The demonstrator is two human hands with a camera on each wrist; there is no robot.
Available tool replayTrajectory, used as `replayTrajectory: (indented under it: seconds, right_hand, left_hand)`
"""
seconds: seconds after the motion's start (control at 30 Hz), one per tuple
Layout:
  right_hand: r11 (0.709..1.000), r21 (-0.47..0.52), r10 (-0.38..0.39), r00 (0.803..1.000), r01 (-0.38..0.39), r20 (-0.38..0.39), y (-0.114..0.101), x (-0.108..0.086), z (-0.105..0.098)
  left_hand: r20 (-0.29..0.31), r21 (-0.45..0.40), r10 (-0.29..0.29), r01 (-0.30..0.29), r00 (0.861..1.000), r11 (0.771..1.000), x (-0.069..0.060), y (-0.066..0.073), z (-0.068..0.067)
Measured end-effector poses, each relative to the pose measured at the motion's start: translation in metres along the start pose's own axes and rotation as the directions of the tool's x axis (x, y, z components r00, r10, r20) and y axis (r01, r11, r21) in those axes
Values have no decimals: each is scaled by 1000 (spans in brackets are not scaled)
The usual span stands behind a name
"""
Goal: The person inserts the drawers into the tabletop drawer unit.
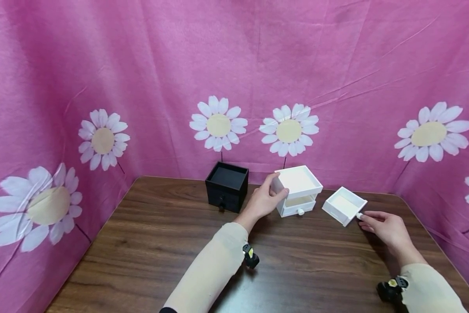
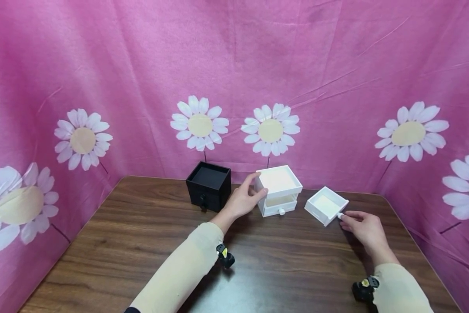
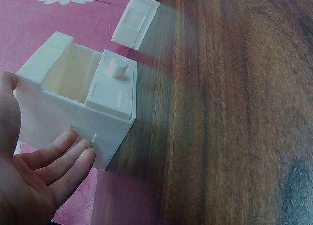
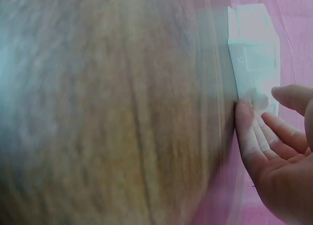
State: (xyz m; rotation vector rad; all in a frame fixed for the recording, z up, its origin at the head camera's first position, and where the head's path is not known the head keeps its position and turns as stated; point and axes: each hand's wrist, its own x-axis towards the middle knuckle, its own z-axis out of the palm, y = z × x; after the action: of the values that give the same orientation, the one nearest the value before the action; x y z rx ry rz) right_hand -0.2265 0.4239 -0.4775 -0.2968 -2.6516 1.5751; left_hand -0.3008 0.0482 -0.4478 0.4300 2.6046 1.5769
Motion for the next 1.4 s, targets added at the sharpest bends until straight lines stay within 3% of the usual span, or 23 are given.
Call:
replayTrajectory:
  seconds: [0.43,0.63,1.17,1.27,1.4]
  right_hand:
    - [999,-37,2,1000,-3,-12,-3,7,9]
    - [1000,-4,24,999,-24,-35,-2,7,13]
    - [971,210,127,990,-111,-63,-7,-6,15]
    - [953,273,148,988,-128,-53,-8,-10,15]
    - [906,392,187,982,-158,-37,-8,-15,18]
  left_hand:
    - [1,0,0,0,1000,1000,-1,0,0]
    - [-4,5,10,-10,1000,1000,-1,-1,0]
    - [-3,8,6,-6,1000,1000,-1,2,-1]
    - [-3,7,4,-4,1000,1000,-1,2,-1]
    - [-1,9,4,-4,1000,1000,-1,2,-1]
